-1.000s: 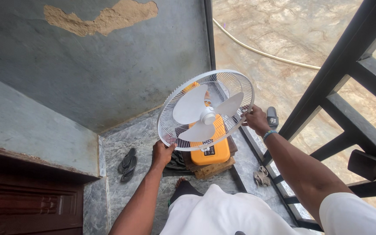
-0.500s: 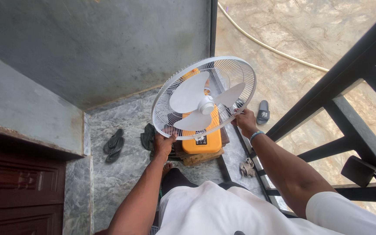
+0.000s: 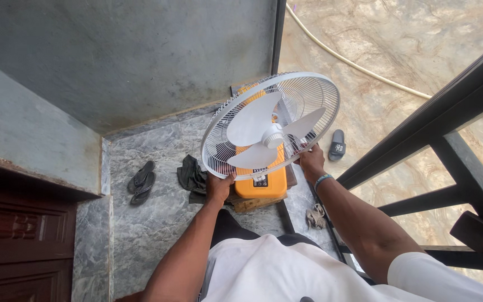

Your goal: The person assembles a table fan by attaching the rear and front wire cages to the fan head. They handle the fan blades and the central hub cap, securing the components together.

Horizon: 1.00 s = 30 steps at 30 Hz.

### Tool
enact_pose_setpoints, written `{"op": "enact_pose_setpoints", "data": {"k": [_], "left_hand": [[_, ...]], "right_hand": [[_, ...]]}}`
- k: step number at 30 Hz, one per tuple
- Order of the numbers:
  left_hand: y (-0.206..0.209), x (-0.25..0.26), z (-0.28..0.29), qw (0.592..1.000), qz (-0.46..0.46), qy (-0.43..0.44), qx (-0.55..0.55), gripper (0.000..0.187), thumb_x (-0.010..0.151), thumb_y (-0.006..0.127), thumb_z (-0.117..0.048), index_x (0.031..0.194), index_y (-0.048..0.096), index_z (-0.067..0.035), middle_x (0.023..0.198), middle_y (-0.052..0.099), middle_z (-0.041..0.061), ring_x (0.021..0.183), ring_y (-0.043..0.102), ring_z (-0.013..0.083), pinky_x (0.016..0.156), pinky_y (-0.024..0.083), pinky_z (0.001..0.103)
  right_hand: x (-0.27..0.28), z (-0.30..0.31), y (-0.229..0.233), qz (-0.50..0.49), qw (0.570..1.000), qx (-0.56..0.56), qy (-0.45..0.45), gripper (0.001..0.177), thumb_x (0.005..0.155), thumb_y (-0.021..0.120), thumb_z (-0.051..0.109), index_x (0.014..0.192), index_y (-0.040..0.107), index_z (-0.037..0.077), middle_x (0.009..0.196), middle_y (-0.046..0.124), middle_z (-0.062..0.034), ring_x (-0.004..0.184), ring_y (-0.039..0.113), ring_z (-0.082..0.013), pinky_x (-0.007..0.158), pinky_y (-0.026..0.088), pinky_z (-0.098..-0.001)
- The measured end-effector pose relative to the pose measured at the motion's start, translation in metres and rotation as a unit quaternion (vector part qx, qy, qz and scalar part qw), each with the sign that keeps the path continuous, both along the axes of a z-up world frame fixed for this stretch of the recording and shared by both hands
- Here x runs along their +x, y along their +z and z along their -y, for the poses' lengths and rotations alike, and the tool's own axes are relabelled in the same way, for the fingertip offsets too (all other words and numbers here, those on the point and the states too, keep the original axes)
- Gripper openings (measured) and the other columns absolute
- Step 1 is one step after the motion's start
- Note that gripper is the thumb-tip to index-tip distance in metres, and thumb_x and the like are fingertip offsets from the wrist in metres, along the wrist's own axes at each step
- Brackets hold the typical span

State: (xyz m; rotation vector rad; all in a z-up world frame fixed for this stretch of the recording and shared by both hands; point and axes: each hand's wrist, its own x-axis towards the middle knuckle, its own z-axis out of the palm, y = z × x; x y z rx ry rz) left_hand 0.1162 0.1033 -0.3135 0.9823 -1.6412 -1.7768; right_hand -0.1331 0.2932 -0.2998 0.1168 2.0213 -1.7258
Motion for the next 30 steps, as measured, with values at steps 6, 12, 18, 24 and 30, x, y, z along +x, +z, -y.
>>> {"op": "enact_pose_setpoints", "data": {"k": [6,12,18,24,30], "left_hand": [[-0.007,0.006,0.004,0.994,0.009,-0.077,-0.076,0.04,0.08,0.081,-0.001,0.118,0.069,0.001,0.11,0.078,0.009,0.098,0.073,0.019,0.085,0.056,0.032],[-0.012,0.003,0.012,0.991,0.043,-0.103,-0.074,0.036,0.082,0.078,-0.001,0.117,0.071,0.0,0.109,0.079,0.008,0.098,0.073,0.0189,0.086,0.056,0.032],[-0.019,-0.009,-0.003,0.998,0.043,-0.038,0.037,0.033,0.084,0.073,0.002,0.116,0.066,0.003,0.104,0.078,0.012,0.087,0.077,0.0202,0.076,0.061,0.031],[-0.021,-0.007,-0.007,0.999,0.014,-0.011,0.032,0.028,0.087,0.073,0.003,0.114,0.067,0.003,0.103,0.077,0.011,0.084,0.075,0.02,0.073,0.06,0.03],[-0.023,-0.007,-0.02,0.986,-0.095,0.023,0.132,0.034,0.085,0.07,0.004,0.117,0.063,-0.003,0.106,0.073,0.005,0.09,0.072,0.0158,0.075,0.061,0.03]], "right_hand": [[0.001,-0.001,-0.021,0.088,0.989,-0.1,0.066,0.043,0.095,0.047,-0.009,0.136,0.042,0.003,0.112,0.066,-0.0209,0.09,0.074,-0.0306,0.072,0.069,-0.0405],[0.014,0.015,-0.014,0.12,0.99,-0.078,0.011,0.049,0.092,0.05,-0.014,0.138,0.043,0.0,0.116,0.064,-0.0245,0.091,0.075,-0.0361,0.075,0.064,-0.0397],[0.039,0.023,0.016,0.168,0.982,0.023,0.08,0.033,0.106,0.035,0.015,0.137,0.039,0.007,0.115,0.065,-0.022,0.093,0.072,-0.0343,0.07,0.065,-0.0429],[0.059,0.029,-0.01,0.252,0.963,-0.091,0.041,0.028,0.105,0.038,0.005,0.131,0.043,-0.001,0.113,0.062,-0.0241,0.097,0.071,-0.0372,0.077,0.068,-0.0427],[0.055,0.033,-0.027,0.2,0.974,-0.096,0.046,0.026,0.096,0.048,-0.008,0.122,0.049,-0.015,0.11,0.067,-0.0269,0.087,0.076,-0.0367,0.069,0.069,-0.0371]]}}
